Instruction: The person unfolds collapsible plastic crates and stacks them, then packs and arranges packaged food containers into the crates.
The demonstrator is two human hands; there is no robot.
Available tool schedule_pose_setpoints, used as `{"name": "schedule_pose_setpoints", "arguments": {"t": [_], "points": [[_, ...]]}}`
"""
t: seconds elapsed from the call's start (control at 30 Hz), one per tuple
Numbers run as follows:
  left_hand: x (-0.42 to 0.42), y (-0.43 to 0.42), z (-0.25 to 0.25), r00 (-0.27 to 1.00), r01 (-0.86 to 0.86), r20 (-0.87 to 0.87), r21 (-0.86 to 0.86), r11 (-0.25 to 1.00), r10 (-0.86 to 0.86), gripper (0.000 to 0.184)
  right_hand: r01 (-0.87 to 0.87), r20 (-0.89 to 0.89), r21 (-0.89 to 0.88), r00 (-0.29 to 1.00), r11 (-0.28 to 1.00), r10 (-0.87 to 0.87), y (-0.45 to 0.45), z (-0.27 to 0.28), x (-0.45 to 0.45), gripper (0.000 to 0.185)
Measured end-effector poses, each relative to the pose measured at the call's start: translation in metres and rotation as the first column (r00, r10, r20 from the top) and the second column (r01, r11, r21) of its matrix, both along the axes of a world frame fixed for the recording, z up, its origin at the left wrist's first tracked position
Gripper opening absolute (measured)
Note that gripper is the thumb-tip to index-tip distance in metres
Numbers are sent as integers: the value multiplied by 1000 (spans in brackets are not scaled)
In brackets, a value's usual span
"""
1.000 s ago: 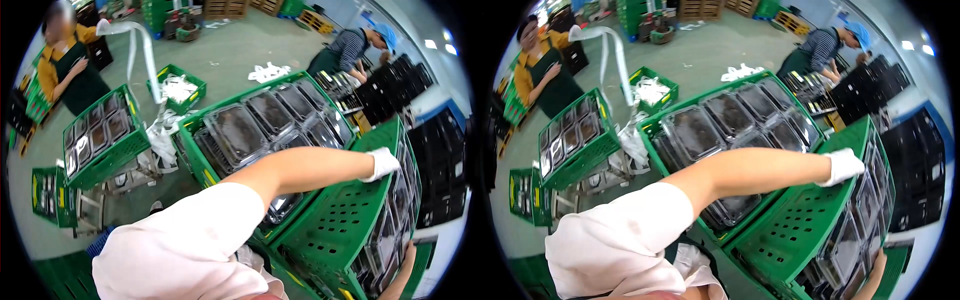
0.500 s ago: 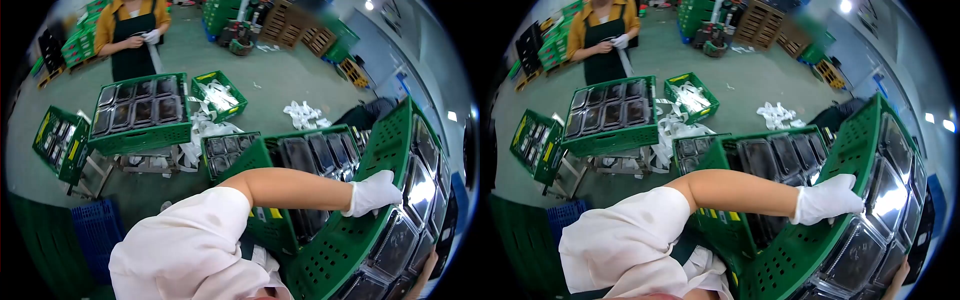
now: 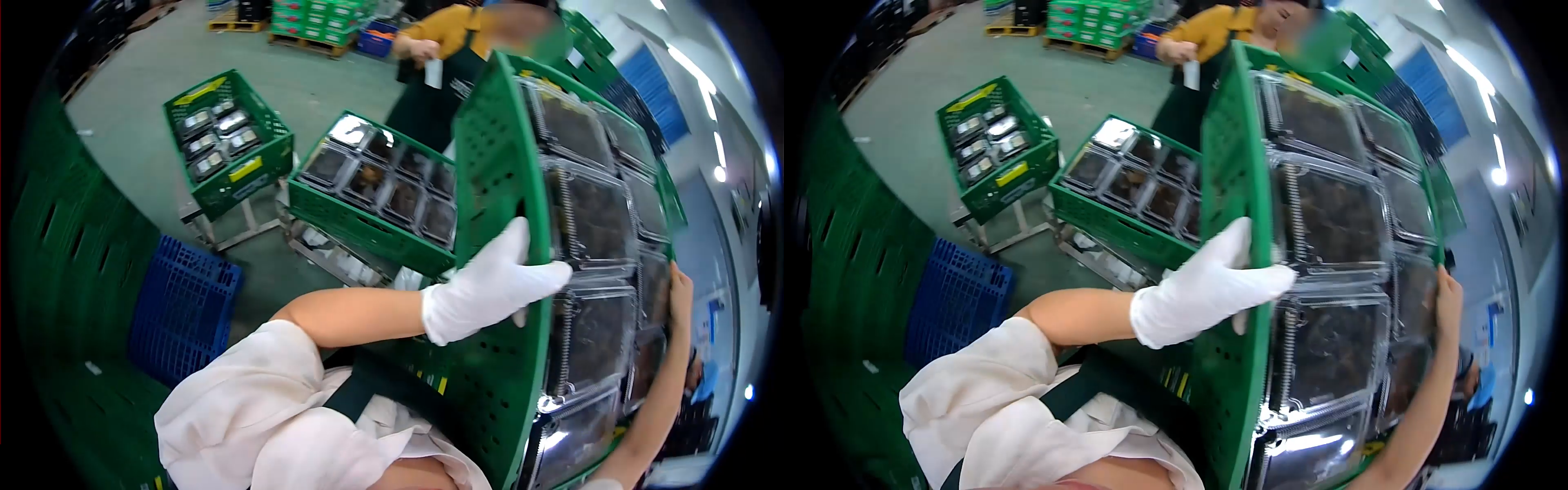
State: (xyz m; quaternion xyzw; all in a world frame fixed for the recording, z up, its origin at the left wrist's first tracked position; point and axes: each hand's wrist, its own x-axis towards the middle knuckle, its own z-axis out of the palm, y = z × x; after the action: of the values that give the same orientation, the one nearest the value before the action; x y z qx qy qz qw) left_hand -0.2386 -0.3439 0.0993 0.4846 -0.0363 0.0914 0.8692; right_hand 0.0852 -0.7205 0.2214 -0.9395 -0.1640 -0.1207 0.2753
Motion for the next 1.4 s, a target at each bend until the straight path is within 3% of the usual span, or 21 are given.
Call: {"name": "schedule_pose_setpoints", "arguments": {"t": [0.3, 0.4, 0.47, 0.53, 0.6, 0.67, 0.73, 0.8, 0.83, 0.93, 1.0, 1.03, 1.07, 1.1, 1.13, 1.17, 1.23, 1.27, 1.3, 1.33, 1.4], "points": [[-7, 84, -64, 882, -466, -107, -63, 882, 458, 43, -554, -64, -73, 832, 829, 550, 352, -66, 127, 51], [13, 88, -92, 843, -532, -163, -115, 839, 513, 47, -658, -113, -71, 752, 749, 650, 432, -93, 154, 48], [33, 95, -107, 837, -536, -191, -94, 839, 513, 51, -752, 26, -49, 657, 658, 753, 484, -143, 222, 46], [53, 98, -130, 839, -517, -263, -110, 849, 476, 69, -752, -97, -62, 659, 656, 746, 518, -156, 210, 46], [77, 100, -156, 801, -549, -366, -130, 826, 475, 52, -823, -95, -58, 568, 565, 817, 560, -194, 240, 46], [107, 102, -200, 779, -571, -408, -145, 808, 476, 92, -822, -92, -43, 569, 568, 817, 594, -230, 247, 47], [124, 106, -227, 746, -635, -378, -158, 756, 548, 84, -865, -31, -112, 495, 489, 869, 625, -275, 263, 46], [133, 117, -238, 724, -630, -415, -73, 773, 551, 71, -862, -125, -194, 495, 468, 860, 650, -323, 272, 43], [130, 127, -230, 742, -531, -476, 12, 847, 472, 51, -800, -57, -324, 550, 505, 834, 657, -344, 269, 43], [119, 146, -237, 833, -383, -469, -107, 918, 293, 46, -804, -148, -262, 580, 533, 801, 667, -339, 267, 44], [84, 161, -217, 832, -248, -517, -19, 969, 203, 49, -858, -114, -220, 495, 464, 861, 637, -307, 241, 46], [62, 170, -207, 808, -202, -555, 55, 978, 198, 48, -823, 76, -303, 481, 480, 873, 614, -307, 234, 42], [37, 180, -195, 785, -151, -587, 130, 980, 199, 48, -810, 73, -368, 464, 456, 883, 584, -293, 216, 38], [10, 188, -187, 795, -224, -521, 225, 948, 311, 45, -791, 70, -433, 448, 432, 891, 549, -270, 186, 34], [-19, 197, -178, 797, -298, -439, 314, 901, 416, 42, -746, -78, -470, 568, 472, 819, 519, -247, 148, 25], [-46, 207, -150, 743, -370, -394, 432, 822, 541, 36, -806, -65, -406, 496, 431, 866, 487, -244, 130, 17], [-94, 223, -76, 654, -495, -193, 621, 607, 731, 29, -806, -422, -291, 591, 515, 687, 458, -198, 60, 16], [-114, 230, -42, 620, -554, -46, 681, 479, 783, 29, -869, -376, -89, 482, 487, 791, 458, -180, 27, 18], [-132, 238, -13, 643, -607, 244, 740, 289, 726, 29, -898, -307, 107, 379, 427, 873, 460, -164, -7, 20], [-144, 248, 23, 669, -585, 227, 748, 314, 707, 29, -949, 37, 122, 298, 292, 954, 471, -150, -45, 21], [-156, 266, 95, 942, -301, 230, 899, 318, 243, 24, -855, 342, 427, 455, 295, 823, 499, -116, -165, 38]]}}
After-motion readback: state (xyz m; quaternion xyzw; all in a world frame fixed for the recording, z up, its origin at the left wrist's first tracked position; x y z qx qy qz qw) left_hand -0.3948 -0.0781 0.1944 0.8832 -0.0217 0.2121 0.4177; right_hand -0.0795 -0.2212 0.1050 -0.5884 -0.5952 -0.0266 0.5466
